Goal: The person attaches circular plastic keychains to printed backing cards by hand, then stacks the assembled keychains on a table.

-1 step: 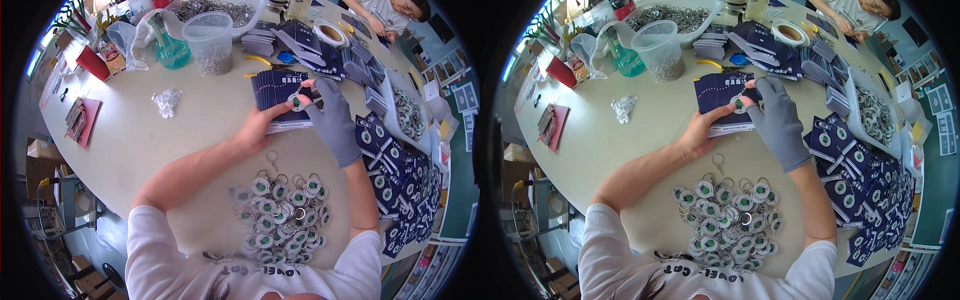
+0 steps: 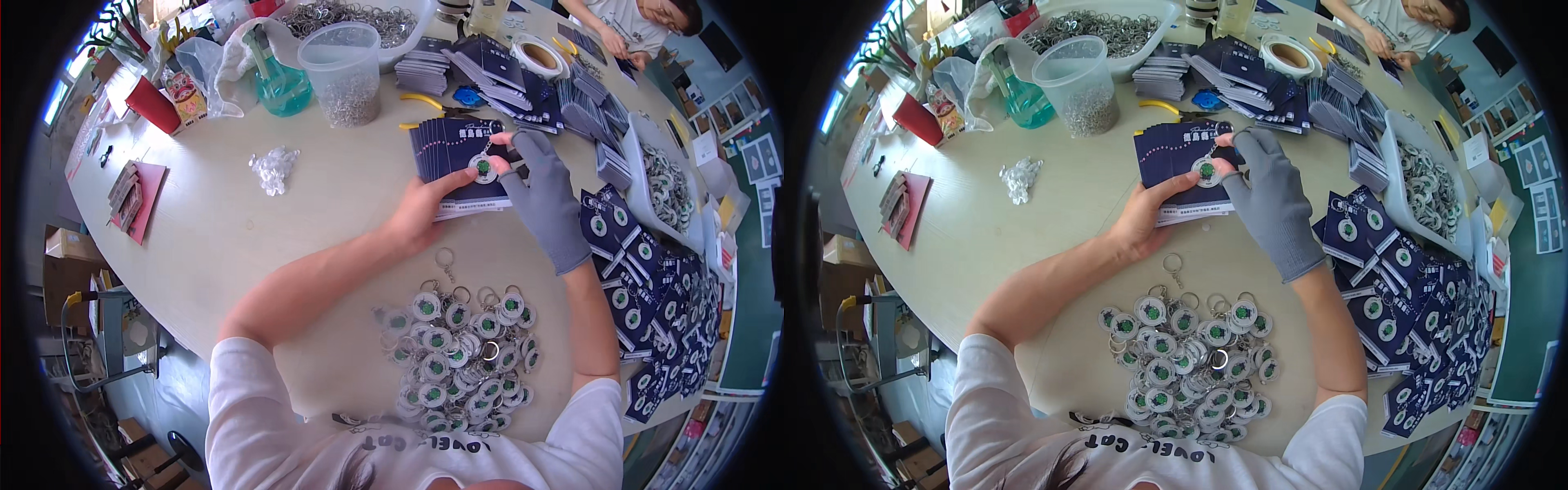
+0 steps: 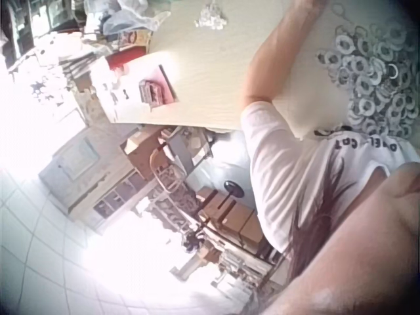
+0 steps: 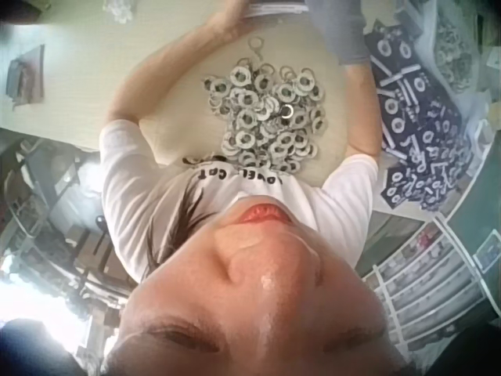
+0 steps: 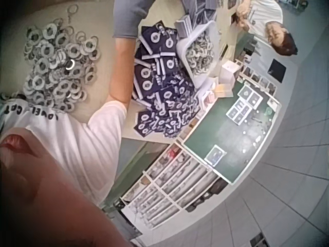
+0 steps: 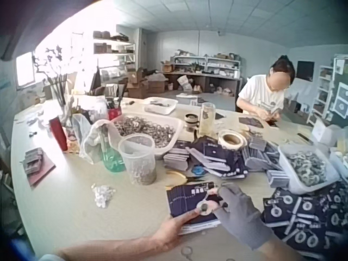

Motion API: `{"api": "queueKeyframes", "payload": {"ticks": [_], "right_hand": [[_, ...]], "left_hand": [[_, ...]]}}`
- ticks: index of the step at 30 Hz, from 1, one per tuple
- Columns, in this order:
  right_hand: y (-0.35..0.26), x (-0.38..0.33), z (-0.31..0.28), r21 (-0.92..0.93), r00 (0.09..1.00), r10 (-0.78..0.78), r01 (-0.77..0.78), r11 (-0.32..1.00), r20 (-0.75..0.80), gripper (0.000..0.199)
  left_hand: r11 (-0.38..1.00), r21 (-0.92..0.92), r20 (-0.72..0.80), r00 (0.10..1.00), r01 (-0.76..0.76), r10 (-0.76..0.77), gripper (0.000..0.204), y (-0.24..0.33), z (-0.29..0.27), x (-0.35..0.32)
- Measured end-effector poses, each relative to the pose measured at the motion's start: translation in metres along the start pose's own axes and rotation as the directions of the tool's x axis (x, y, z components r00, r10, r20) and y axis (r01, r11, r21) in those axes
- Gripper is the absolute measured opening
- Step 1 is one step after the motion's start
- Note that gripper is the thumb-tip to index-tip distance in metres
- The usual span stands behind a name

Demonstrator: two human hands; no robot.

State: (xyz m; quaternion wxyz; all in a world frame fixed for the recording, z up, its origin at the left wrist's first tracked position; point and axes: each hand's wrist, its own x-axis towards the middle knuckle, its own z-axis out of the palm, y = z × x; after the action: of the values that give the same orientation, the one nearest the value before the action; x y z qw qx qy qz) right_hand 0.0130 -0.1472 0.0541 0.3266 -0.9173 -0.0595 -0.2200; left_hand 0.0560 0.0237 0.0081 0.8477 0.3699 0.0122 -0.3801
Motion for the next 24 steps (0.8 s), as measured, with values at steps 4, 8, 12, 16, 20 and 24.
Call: {"api": "queueKeyframes", "payload": {"ticks": [4,8,12,16,20,24], "right_hand": [[0.007,0.002,-0.003,0.015,0.996,0.064,-0.065,0.998,0.067,0.025],[0.019,0.008,0.002,0.247,1.000,-0.003,-0.004,0.969,0.027,0.037],[0.025,0.002,0.001,0.383,0.953,0.241,-0.295,0.875,0.184,0.060],[0.029,0.000,0.004,0.446,0.912,0.274,-0.390,0.806,0.304,0.075],[0.028,-0.001,0.001,0.529,0.900,0.304,-0.431,0.731,0.312,0.063],[0.021,0.000,-0.010,0.581,0.834,0.290,-0.538,0.611,0.469,0.041]], "left_hand": [[1.000,-0.008,-0.017,1.000,0.015,-0.015,0.040,-0.001,-0.002,0.000],[0.999,-0.022,-0.003,1.000,0.023,-0.023,0.041,-0.002,0.002,0.000],[0.998,-0.053,0.001,1.000,0.027,-0.026,0.041,-0.001,0.001,0.002],[0.998,-0.051,0.014,0.999,0.030,-0.029,0.043,-0.002,0.000,0.002],[1.000,-0.012,0.051,0.999,0.020,-0.019,0.043,-0.002,-0.002,-0.001],[0.974,0.175,0.128,0.984,-0.145,0.124,0.044,-0.012,-0.011,0.002]]}}
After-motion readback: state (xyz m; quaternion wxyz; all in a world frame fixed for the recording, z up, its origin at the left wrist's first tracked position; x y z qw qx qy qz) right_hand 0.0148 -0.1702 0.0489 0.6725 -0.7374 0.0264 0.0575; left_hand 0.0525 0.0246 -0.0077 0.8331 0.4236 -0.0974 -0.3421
